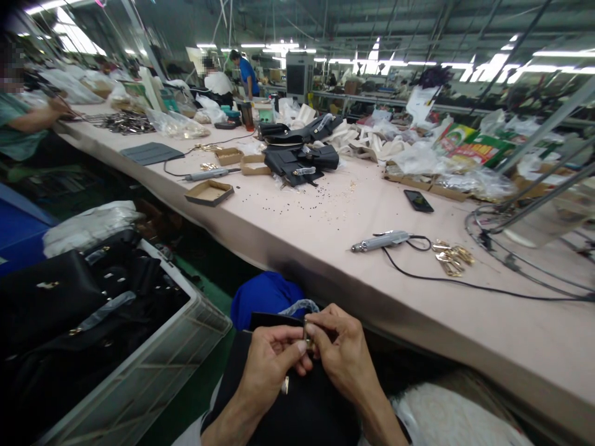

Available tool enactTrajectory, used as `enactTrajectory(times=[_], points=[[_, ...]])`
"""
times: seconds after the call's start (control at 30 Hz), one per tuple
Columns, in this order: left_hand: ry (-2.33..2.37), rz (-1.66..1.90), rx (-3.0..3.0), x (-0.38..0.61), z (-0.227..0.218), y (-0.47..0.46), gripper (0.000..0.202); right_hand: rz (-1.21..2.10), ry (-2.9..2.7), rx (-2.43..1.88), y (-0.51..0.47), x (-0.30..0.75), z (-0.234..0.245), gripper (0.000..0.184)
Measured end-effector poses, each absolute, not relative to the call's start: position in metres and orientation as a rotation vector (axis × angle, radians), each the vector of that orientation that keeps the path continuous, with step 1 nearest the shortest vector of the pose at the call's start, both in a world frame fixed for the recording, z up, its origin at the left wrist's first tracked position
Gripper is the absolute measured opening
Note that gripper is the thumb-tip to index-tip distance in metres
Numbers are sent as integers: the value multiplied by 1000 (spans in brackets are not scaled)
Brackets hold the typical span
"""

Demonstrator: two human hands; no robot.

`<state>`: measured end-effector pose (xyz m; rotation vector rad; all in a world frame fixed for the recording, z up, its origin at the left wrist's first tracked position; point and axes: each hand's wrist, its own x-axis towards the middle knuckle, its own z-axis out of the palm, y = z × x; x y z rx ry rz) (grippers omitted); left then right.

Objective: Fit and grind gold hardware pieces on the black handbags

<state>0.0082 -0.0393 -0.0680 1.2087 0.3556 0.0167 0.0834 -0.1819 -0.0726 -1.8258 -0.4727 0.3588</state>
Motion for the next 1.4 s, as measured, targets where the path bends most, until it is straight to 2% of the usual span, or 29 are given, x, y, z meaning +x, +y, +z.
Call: enactTrajectory(times=[0.2,0.43,0.73,0.97,1.2,1.4], points=[[515,42,1199,5,-77,-47,26,414,-369,-1846,-182,77,-75,29],[498,-8,1077,-1,-83,-50,26,392,-131,-1714,-178,65,-87,34],[603,-52,1105,1,-90,-44,38,369,-235,-1782,-182,55,-86,21],[672,127,1175,0,-108,-60,35,368,-139,-1817,-182,42,-95,42],[655,124,1140,-1,-110,-66,37,556,-332,-2012,-188,30,-81,43],[639,-59,931,4,-97,-57,39,562,-297,-2053,-192,30,-83,48]])
